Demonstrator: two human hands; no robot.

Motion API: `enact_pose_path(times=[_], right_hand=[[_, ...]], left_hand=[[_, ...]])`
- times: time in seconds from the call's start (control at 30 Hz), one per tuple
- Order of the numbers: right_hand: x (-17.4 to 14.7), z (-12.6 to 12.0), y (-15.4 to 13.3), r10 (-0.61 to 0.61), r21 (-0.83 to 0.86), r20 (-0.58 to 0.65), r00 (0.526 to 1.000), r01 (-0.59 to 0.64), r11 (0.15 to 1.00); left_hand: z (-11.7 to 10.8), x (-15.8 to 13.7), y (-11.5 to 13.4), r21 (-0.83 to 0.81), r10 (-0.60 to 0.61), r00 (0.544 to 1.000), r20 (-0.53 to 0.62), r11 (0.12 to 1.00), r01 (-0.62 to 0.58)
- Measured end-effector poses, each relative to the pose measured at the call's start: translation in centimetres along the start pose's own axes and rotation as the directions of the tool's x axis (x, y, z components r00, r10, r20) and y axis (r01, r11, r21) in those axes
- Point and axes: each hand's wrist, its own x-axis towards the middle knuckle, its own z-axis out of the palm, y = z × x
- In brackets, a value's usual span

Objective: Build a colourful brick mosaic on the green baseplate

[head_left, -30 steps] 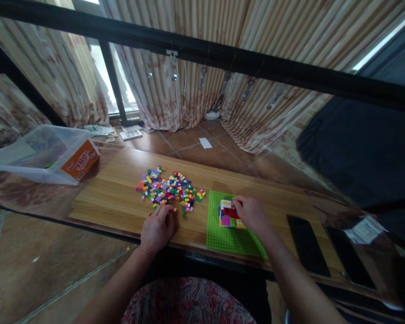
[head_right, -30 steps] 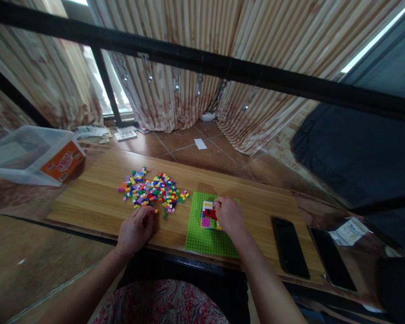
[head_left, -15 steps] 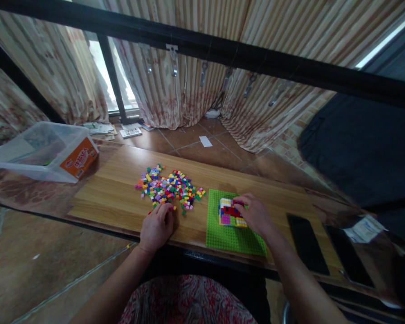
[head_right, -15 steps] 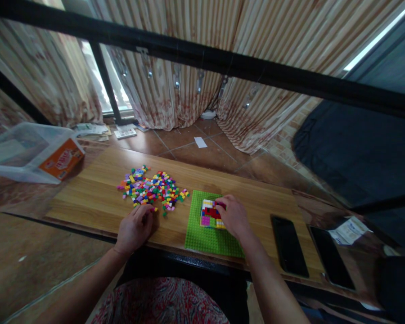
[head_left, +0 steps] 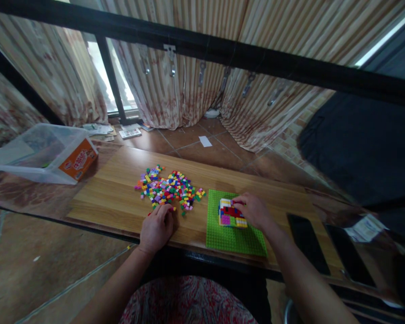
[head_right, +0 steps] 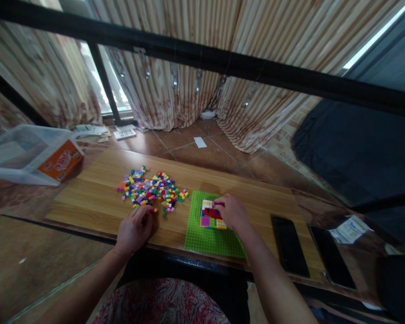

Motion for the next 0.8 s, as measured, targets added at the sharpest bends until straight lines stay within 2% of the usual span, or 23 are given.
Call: enact_pose_path(times=[0.17,0.4,0.8], right_hand=[[0.3,0.0,0.2,-0.040,0.027,0.030,0.999,0.040,0.999],[-0.6,0.6,0.0,-0.045,0.069,-0.037,0.998,0.047,0.997],[0.1,0.0,-0.9,-0.067,-0.053,0.042,0.997,0.069,0.996]], left_hand=[[0.0,0.0,0.0,-0.009,0.010,1.000,0.008,1.000,-0.010],[-0.2,0.0,0.0,0.001,0.022,1.000,0.011,1.000,-0.022],[-0.2,0.0,0.1,0.013,0.018,1.000,0.015,1.000,-0.018]])
